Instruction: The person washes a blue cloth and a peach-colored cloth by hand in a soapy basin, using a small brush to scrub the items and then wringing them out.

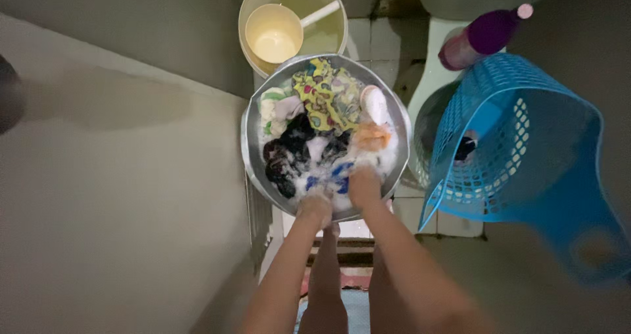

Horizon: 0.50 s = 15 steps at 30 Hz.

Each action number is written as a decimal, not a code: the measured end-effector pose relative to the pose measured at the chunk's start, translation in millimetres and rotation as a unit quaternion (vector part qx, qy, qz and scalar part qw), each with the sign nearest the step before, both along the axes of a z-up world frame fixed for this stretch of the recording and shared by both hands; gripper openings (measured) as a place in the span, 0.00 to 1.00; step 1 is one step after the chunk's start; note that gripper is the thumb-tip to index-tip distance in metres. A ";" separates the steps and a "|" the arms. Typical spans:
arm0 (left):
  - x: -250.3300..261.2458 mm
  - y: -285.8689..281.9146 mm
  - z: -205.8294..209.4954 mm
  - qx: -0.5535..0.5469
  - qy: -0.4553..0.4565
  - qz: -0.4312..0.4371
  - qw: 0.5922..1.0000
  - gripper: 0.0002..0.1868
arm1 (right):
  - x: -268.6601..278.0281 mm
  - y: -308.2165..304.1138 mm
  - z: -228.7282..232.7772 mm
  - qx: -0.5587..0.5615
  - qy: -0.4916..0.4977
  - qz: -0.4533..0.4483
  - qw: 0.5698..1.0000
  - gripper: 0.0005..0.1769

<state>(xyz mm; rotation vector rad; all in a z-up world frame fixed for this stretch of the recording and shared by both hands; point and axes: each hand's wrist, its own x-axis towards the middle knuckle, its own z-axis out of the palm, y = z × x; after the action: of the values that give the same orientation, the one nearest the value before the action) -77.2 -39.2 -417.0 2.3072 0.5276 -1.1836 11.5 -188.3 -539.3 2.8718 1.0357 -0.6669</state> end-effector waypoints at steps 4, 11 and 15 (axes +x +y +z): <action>-4.5 23.3 -6.3 -0.030 -0.093 0.150 0.984 0.20 | 13.5 10.9 34.3 -0.037 0.075 0.050 0.995 0.12; 0.0 37.4 -8.4 -0.403 -0.073 0.714 0.568 0.21 | 41.2 57.4 265.9 0.153 0.469 -0.129 0.860 0.14; 6.2 34.8 32.3 -0.528 0.033 0.745 0.407 0.23 | 58.8 57.7 311.3 0.290 0.548 -0.033 0.784 0.18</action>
<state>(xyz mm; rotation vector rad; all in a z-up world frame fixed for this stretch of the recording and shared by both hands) -71.0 -4.4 -384.7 0.1176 1.0220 -0.2596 70.3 -130.6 -228.0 2.8110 1.3489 -2.6205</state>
